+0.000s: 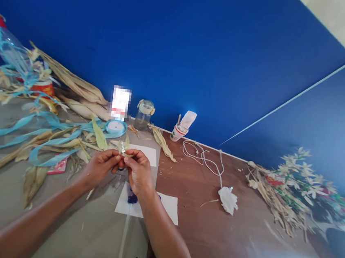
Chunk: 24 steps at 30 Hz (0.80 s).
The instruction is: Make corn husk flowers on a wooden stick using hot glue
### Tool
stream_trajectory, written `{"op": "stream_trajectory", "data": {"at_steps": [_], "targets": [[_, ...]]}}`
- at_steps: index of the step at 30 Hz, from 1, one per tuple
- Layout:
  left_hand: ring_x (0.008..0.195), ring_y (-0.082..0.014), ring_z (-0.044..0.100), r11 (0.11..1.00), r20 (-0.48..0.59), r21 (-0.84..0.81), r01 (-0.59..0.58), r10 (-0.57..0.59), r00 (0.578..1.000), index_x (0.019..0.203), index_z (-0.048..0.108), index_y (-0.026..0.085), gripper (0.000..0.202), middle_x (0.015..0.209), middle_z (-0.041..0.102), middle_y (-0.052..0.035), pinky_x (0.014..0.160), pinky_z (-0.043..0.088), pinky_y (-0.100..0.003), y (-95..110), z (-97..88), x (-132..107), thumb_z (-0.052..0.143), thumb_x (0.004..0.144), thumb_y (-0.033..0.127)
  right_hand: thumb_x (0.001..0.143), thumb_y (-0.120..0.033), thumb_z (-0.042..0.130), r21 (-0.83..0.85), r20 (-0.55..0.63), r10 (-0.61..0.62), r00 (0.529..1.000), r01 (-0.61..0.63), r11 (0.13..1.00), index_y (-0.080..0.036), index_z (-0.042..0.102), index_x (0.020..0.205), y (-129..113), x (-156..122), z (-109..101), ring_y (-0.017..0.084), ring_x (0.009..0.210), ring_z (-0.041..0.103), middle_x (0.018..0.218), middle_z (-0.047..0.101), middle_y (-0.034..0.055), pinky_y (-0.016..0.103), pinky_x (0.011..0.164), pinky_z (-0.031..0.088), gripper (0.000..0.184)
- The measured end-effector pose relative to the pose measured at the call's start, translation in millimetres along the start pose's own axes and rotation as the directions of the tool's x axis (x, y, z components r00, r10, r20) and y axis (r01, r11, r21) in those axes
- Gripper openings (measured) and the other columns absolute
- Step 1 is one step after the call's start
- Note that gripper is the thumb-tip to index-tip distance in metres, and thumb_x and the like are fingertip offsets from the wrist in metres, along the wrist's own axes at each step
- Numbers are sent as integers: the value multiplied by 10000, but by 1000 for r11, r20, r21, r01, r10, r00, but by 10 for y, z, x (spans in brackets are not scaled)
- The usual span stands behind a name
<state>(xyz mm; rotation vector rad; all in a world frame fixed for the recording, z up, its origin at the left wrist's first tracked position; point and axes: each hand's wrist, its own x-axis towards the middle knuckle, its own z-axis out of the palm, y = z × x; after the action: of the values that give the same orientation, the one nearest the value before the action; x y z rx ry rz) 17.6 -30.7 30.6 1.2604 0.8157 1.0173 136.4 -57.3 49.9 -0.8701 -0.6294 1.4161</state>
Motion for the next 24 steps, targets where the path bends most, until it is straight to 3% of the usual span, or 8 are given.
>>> {"op": "stream_trajectory", "data": {"at_steps": [14, 19, 24], "targets": [[479, -73, 449, 999, -45, 30, -29, 30, 999, 754, 596, 142, 170, 635, 580, 5, 483, 360, -212, -43, -26, 19, 539, 781, 300, 626, -171, 666, -282, -54, -113, 992, 94, 955, -156, 651, 708, -98, 21, -84, 60, 485, 453, 524, 540, -54, 201, 518, 340, 85], [468, -74, 443, 998, -51, 48, -35, 37, 998, 752, 590, 150, 164, 627, 573, 11, 468, 357, -208, -60, -6, 22, 526, 782, 298, 619, -208, 680, -239, -106, -83, 991, 56, 969, -151, 647, 675, -82, 56, -110, 50, 435, 410, 504, 519, -57, 203, 471, 312, 86], [472, -82, 436, 981, -52, 190, -39, 49, 997, 738, 592, 152, 182, 607, 566, 8, 481, 354, -214, -94, -8, 10, 495, 796, 295, 597, -210, 701, -149, -141, -54, 989, 33, 988, -155, 628, 683, -39, 60, -77, 44, 414, 413, 549, 556, -49, 199, 439, 307, 126]]}}
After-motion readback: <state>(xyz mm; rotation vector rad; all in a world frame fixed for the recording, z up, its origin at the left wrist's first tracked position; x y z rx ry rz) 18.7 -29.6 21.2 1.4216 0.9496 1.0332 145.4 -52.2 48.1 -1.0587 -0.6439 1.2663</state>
